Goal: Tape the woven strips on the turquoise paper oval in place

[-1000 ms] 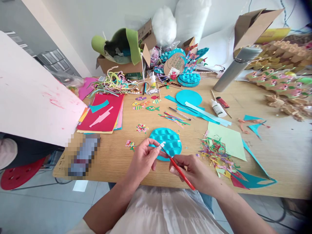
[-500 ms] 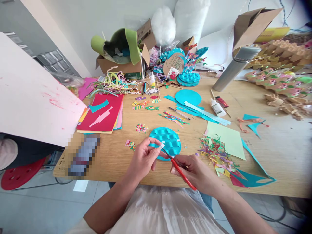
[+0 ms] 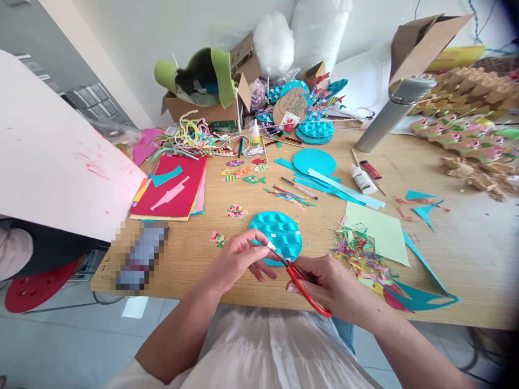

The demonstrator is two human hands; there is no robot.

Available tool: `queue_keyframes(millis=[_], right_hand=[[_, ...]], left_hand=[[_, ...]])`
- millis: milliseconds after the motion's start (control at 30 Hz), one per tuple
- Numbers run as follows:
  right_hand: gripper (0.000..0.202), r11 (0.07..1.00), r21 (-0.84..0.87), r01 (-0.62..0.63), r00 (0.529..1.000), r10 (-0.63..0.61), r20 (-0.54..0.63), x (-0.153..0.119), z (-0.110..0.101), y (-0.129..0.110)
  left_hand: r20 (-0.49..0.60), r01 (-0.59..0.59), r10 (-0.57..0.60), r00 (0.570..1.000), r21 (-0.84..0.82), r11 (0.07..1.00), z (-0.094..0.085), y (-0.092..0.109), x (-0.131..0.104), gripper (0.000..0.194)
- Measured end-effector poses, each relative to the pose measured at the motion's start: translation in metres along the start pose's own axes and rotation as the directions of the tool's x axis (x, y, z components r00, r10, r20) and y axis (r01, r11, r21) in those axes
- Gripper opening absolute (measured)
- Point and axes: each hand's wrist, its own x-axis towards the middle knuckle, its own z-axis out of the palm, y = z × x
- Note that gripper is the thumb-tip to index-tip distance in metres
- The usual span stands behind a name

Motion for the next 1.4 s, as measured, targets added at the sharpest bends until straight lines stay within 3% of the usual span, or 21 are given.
queue_keyframes(millis=[333, 633, 867, 1167, 1400], right_hand=[[0.035, 0.966, -0.246, 0.082, 0.996, -0.085, -0.002, -0.004, -0.004, -0.004], [0.037, 0.818, -0.551, 0.163, 0.973, -0.227, -0.05, -0.009, -0.003, -0.006], [0.031, 0.789, -0.595, 0.153, 0.966, -0.248, -0.08, -0.01, 0.0, -0.005], [0.025, 0.815, -0.556, 0.164, 0.966, -0.246, -0.076, -0.01, -0.001, -0.003], [0.023, 0.873, -0.452, 0.185, 0.977, -0.215, -0.015, -0.008, -0.002, -0.001]], left_hand=[[-0.075, 0.011, -0.004, 0.997, 0.093, 0.996, 0.005, 0.004, 0.002, 0.031], [-0.179, -0.005, 0.027, 0.983, 0.123, 0.992, 0.013, 0.001, 0.0, 0.025], [-0.207, 0.039, -0.028, 0.978, 0.049, 0.998, 0.017, -0.004, 0.004, 0.026], [-0.108, 0.141, -0.149, 0.983, -0.071, 0.987, 0.013, -0.004, 0.005, 0.023], [0.086, 0.226, -0.214, 0.973, -0.173, 0.959, -0.003, -0.015, 0.012, 0.028]])
